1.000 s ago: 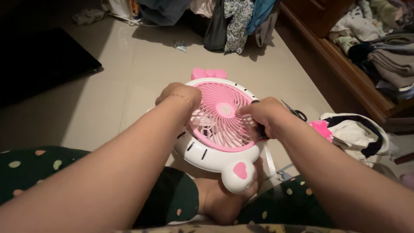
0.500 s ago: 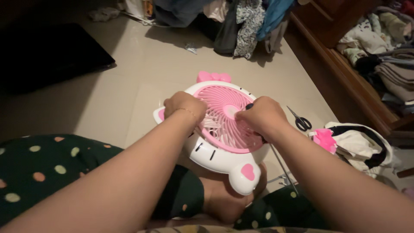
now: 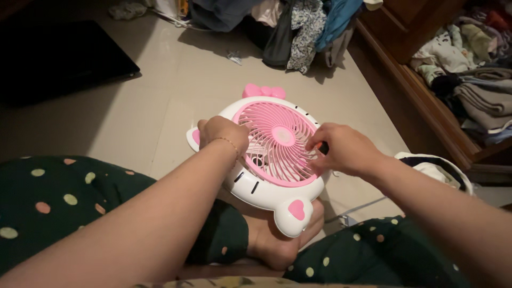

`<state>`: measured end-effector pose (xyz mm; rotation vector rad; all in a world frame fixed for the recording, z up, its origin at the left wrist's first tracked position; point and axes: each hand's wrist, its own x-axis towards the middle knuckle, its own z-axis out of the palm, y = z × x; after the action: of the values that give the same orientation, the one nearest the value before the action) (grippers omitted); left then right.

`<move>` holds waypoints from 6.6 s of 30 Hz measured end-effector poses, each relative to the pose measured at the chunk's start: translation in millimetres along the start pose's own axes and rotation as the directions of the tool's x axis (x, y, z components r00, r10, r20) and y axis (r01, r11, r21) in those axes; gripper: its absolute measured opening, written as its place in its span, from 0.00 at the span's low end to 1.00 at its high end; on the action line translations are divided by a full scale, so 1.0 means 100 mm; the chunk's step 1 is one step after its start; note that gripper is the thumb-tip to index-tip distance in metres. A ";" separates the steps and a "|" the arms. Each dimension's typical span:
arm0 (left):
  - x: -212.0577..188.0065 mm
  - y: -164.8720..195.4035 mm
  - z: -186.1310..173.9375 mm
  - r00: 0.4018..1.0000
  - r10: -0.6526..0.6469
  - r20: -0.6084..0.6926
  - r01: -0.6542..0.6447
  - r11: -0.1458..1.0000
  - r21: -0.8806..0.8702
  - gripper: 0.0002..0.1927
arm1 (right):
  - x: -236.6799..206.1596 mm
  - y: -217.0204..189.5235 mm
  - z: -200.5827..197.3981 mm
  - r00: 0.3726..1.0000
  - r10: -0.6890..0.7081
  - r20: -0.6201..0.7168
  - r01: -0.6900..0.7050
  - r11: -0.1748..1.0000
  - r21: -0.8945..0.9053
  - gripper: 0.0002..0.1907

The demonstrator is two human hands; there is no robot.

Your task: The person sits on the floor and uses a screwdriver to disassemble a small Hello Kitty desk fan. They unscrew and remove the pink front grille, flip the fan over, and unscrew the rear housing screws while routing the power cord.

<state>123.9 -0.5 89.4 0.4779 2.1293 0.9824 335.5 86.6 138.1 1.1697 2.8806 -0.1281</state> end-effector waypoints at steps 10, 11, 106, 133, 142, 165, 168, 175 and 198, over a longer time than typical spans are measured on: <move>0.13 -0.10 -0.07 0.997 -0.067 0.038 0.074 0.966 -0.248 0.45 | 0.17 0.15 -0.13 0.951 -0.305 -0.046 0.306 0.952 0.011 0.15; 0.14 -0.08 -0.10 0.993 -0.080 0.086 0.104 0.941 -0.322 0.47 | 0.18 0.19 -0.20 0.944 -0.324 -0.059 0.327 0.944 0.042 0.15; -0.46 -0.12 1.08 0.642 0.614 0.459 -0.753 0.393 0.528 0.25 | 0.45 2.69 1.00 0.354 0.673 0.649 -0.803 -0.137 0.580 0.16; -0.71 -0.74 0.19 0.316 0.824 0.470 -0.916 0.136 0.378 0.28 | 0.54 0.94 0.01 0.852 0.386 0.353 -0.523 0.638 0.565 0.20; -0.25 -1.06 -0.06 -0.026 0.966 0.257 -0.966 -0.090 0.244 0.29 | 0.33 0.58 0.01 0.914 0.405 0.031 -0.319 0.668 0.673 0.13; -0.49 1.49 -0.05 0.755 0.172 0.633 0.085 0.931 -0.355 0.34 | 0.20 -0.29 -0.86 0.911 0.206 -0.357 -0.179 0.978 0.108 0.30; -0.28 1.49 0.11 0.736 0.164 0.657 0.137 0.914 -0.381 0.30 | 0.22 -0.23 -0.83 0.911 0.209 -0.354 -0.190 0.978 0.088 0.33; -0.25 1.60 0.46 0.720 0.193 0.667 0.269 0.807 -0.525 0.20 | 0.07 0.06 -0.79 0.908 0.365 -0.204 -0.257 0.872 0.417 0.37; 0.01 1.59 0.41 0.822 0.236 0.519 0.163 0.775 -0.611 0.32 | -0.05 -0.15 -0.96 0.921 0.317 0.225 -0.381 0.852 0.358 0.20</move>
<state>158.7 121.7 193.3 0.3998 1.1453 1.3084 328.9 81.2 235.2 1.6412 2.5137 -0.7863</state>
